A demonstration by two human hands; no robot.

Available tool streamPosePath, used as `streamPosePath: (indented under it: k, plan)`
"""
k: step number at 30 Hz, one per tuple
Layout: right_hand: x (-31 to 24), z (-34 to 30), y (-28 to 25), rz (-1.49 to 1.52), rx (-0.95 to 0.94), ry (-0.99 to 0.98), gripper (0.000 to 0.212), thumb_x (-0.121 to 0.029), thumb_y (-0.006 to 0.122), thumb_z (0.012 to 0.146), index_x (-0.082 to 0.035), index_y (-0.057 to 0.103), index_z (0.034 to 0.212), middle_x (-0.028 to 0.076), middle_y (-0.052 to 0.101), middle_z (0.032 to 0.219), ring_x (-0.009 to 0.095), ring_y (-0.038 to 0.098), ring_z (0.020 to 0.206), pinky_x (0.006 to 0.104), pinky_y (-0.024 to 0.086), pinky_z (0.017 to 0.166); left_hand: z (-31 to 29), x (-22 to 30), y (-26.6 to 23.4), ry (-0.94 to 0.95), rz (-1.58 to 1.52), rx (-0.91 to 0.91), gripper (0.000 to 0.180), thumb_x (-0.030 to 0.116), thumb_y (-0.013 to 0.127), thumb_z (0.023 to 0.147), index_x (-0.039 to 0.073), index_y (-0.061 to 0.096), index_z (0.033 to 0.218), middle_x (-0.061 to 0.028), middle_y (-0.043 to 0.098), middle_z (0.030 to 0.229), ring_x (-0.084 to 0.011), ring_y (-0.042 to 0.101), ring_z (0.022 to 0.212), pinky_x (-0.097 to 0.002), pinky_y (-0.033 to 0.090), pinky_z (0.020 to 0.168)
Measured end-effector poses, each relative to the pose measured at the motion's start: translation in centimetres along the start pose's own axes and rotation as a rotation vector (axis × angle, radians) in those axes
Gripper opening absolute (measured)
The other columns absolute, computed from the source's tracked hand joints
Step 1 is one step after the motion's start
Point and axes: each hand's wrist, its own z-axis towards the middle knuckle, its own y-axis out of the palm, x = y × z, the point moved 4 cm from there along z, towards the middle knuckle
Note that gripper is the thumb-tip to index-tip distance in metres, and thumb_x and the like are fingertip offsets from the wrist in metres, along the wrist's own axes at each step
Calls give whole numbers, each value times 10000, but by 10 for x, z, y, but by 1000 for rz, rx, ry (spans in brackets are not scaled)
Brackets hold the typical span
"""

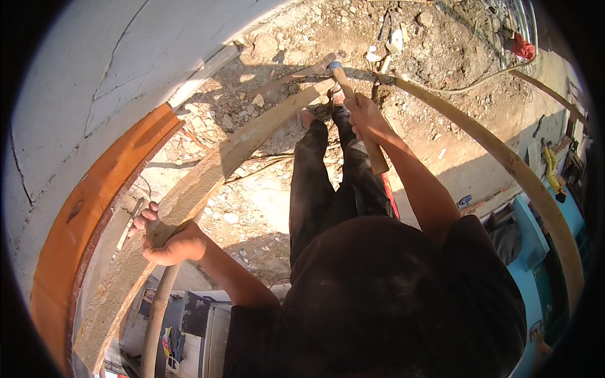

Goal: The person holds a wood plank against a wall and uses a hammer to nail it into place, checking the alignment by hand.

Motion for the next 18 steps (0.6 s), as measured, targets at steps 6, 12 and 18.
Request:
streamPosePath:
  k: [6, 12, 18]
  plan:
    - [-6, 17, -13, 17, 295, -206, 346, -316, 514, 1036, 23, 482, 972, 118, 578, 655, 224, 609, 467, 359, 481, 386, -26, 15, 19, 71, 31, 109, 377, 323, 500, 837, 57, 490, 1105, -76, 448, 962, -230, 430, 859, -425, 393, 840]
    - [-1, 17, -8, 165, 23, -58, 269, -312, 509, 1030, -45, 496, 1005, 31, 501, 631, 144, 504, 428, 324, 433, 387, -19, 8, -21, 39, 28, 166, 410, 265, 502, 807, 23, 470, 1136, -77, 449, 957, -246, 433, 847, -431, 374, 824]
    - [-3, 17, -1, -45, 210, -137, 324, -329, 502, 1032, -7, 484, 999, 49, 502, 600, 172, 523, 410, 344, 462, 380, -27, 11, -3, 32, -25, 127, 494, 295, 522, 798, 13, 441, 1195, -79, 455, 977, -240, 444, 844, -427, 371, 832]
